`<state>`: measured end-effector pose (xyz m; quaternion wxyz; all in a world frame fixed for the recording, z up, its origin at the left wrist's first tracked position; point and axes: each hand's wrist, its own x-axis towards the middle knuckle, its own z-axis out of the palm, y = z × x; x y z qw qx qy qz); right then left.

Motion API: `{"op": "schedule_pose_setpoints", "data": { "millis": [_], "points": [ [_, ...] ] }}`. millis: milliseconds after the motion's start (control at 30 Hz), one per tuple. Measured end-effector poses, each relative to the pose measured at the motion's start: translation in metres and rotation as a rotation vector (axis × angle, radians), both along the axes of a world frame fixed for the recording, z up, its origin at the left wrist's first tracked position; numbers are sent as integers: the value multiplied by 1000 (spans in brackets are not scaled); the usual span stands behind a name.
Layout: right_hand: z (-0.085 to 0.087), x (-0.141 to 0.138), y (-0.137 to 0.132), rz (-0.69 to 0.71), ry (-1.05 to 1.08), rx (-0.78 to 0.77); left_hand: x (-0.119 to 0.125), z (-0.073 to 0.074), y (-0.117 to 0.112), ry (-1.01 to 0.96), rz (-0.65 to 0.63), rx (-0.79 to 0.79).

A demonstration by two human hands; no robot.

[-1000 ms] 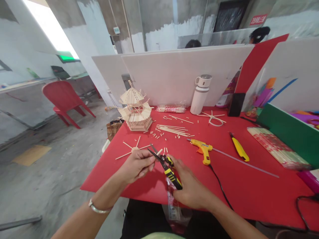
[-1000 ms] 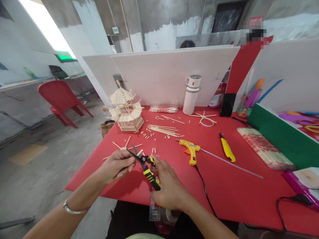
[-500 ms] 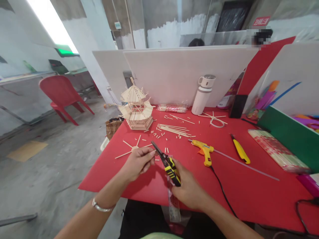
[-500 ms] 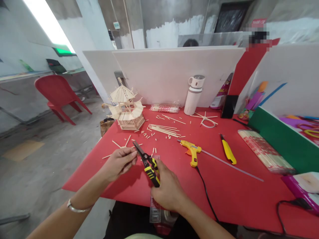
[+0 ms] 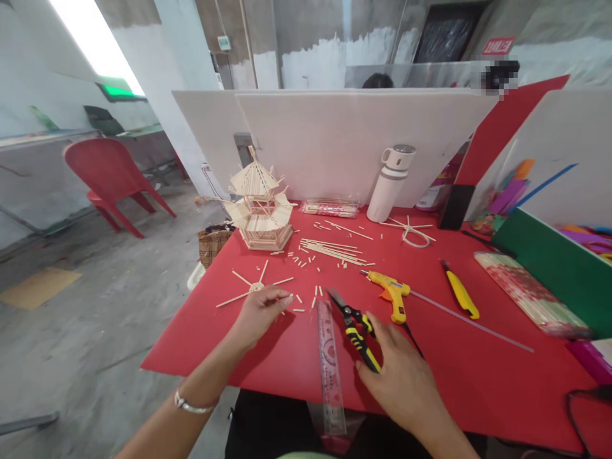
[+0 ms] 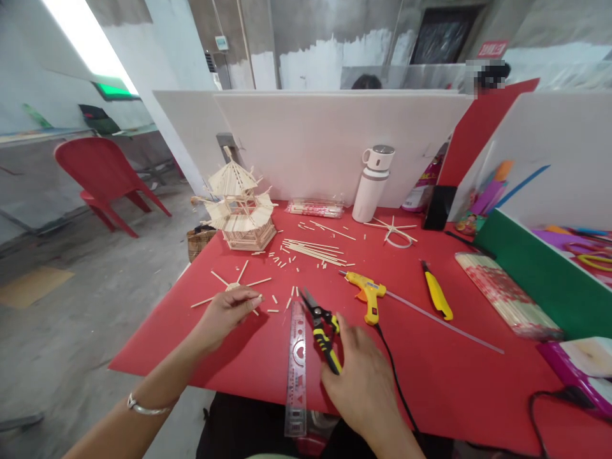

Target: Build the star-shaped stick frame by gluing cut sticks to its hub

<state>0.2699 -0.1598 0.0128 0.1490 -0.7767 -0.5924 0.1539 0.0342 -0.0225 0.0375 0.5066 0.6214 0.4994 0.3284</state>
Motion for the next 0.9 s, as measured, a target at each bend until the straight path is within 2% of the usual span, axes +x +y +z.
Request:
{"op": "schedule_pose_setpoints", "data": {
  "millis": [167, 267, 333, 400, 500, 633, 700, 733, 767, 833, 867, 900],
  "points": [
    [-22, 13, -20, -109, -300, 91, 6, -12, 6, -22, 23, -94],
    [-17, 8, -20, -88, -338, 260, 16, -15, 4, -90, 12, -139],
    [-5, -1, -8, -34, -225, 377, 25, -12, -1, -145, -4, -175],
    [7, -13, 13, 35, 18, 425, 33, -6, -6, -191, -10, -197],
    [17, -31, 52, 146, 402, 333, 39, -1, -16, -195, -28, -172],
    [14, -46, 99, 270, 584, 256, 30, -5, -13, -130, -78, -95],
    [10, -44, 117, 292, 566, 211, 19, -8, 4, -10, -78, -24],
    [8, -41, 125, 292, 540, 192, 12, -8, 18, 111, -51, 57],
    [7, -38, 133, 289, 509, 176, 6, -8, 34, 284, 3, 192],
    [6, -29, 150, 293, 426, 144, -4, -7, 70, 765, 87, 427],
    [5, -24, 158, 302, 376, 129, -7, -7, 88, 995, 53, 456],
    [5, -20, 165, 316, 322, 113, -9, -6, 104, 1059, 30, 443]
  ]
}}
